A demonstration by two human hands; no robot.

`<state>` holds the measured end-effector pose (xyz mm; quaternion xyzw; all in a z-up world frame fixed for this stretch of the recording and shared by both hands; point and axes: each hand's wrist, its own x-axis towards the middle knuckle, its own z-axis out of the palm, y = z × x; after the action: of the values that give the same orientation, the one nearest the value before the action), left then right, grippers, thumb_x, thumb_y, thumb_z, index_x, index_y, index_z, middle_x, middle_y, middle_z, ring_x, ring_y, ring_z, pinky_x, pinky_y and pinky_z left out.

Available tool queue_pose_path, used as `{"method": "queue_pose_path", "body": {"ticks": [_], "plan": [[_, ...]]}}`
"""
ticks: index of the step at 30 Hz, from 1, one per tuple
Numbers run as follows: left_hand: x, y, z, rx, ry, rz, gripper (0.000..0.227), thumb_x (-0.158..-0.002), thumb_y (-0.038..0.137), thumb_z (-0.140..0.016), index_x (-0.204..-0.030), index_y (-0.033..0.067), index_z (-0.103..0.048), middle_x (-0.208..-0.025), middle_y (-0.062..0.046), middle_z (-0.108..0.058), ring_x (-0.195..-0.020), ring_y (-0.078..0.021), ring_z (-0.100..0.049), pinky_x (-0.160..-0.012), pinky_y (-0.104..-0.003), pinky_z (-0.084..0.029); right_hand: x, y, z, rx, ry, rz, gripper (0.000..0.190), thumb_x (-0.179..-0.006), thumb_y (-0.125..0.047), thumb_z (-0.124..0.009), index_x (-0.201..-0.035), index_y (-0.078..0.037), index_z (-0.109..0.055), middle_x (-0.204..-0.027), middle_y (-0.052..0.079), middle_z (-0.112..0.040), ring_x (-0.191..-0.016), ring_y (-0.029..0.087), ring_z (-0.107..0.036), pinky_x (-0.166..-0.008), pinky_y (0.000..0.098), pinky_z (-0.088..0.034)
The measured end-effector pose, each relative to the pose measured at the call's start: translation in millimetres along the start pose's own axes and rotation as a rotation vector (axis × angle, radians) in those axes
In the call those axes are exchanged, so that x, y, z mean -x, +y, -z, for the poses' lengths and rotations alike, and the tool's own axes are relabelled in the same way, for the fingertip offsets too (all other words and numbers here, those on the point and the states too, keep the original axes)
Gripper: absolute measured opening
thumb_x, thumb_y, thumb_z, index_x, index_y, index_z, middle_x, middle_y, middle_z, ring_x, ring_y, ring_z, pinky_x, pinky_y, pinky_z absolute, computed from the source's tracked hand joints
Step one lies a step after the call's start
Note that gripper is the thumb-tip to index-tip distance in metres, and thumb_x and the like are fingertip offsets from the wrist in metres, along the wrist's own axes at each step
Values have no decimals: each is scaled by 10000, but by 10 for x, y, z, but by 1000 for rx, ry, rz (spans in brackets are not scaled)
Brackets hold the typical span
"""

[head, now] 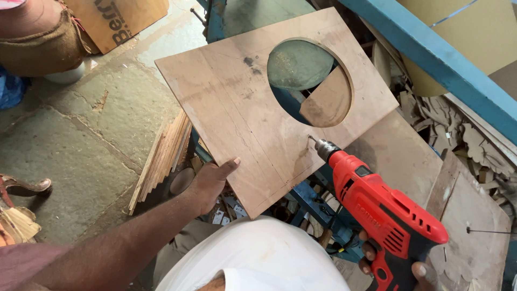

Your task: The person files the tip of a drill bit, then uses a red corded power drill to drill holes in a plywood board with a large circular cutout, steadying the board with the other hand. They flip the board over, brush away debris, reposition it, and continue drilling holes near the cutout edge.

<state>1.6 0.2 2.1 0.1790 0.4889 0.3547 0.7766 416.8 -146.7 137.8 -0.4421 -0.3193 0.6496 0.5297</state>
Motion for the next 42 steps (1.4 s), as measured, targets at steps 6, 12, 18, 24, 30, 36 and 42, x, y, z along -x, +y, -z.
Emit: {"method": "queue_pose_path", "body": {"ticks": [6, 12, 18, 24, 30, 36, 42], "plan": [[15, 13, -14, -27, 30, 20, 710, -880, 445, -708, -1331, -85, -565, -1216, -200, -674, -1117, -255, -614, -1021, -408, -466, -70, -542, -336, 48, 25, -47, 1082, -854, -469, -793, -1740, -114, -284, -1335, 372, -560, -970, 361, -596, -687, 503, -547], [21, -11, -3, 7, 34, 9, 692, -876, 421, -719, -1332, -75, -562, -1246, -180, -664, -1143, -245, -596, -1040, -405, -440, -477, -1355, -510, 359, 119, -184, 1016, -856, -556, -706, -1653, -20, -374, -1277, 381, -658, -1018, 451, -703, -675, 495, -622], [-81, -94, 4, 120, -45, -62, 765, -823, 402, -750, -1422, -16, -520, -1344, -148, -631, -1232, -249, -565, -1077, -401, -413, -1148, -2017, -105, 775, 299, -442, 808, -871, -364, -657, -1569, -6, -464, -1235, 373, -721, -1074, 419, -731, -721, 503, -629], [-186, -174, -127, 446, -161, -37, 855, -772, 342, -789, -1485, 39, -428, -1397, -155, -581, -1302, -314, -537, -1095, -480, -429, -2014, -2626, 40, 1108, 168, -600, 648, -829, -202, -664, -1446, -33, -556, -1104, 295, -758, -983, 395, -775, -666, 559, -655], [-72, -145, -228, 710, -306, -41, 857, -779, 300, -760, -1497, 55, -361, -1395, -183, -558, -1325, -359, -519, -1100, -545, -425, -2528, -2780, -733, 1532, -41, -543, 659, -827, 33, -758, -1452, -23, -558, -1083, 316, -730, -940, 460, -777, -761, 615, -643], [-50, -131, -233, 768, -376, -66, 861, -813, 318, -741, -1513, 27, -331, -1399, -230, -539, -1332, -374, -527, -1119, -559, -424, -2526, -2639, -1274, 1816, 52, -397, 734, -736, 85, -844, -1415, -39, -594, -1079, 285, -748, -931, 428, -821, -874, 593, -608], [-14, -95, -227, 754, -387, -22, 875, -789, 329, -740, -1503, 23, -337, -1375, -234, -559, -1312, -381, -544, -1097, -578, -432, -2560, -2616, -1356, 1947, -25, -324, 767, -675, 104, -897, -1377, -38, -623, -1069, 245, -757, -924, 351, -807, -936, 517, -626]]}}
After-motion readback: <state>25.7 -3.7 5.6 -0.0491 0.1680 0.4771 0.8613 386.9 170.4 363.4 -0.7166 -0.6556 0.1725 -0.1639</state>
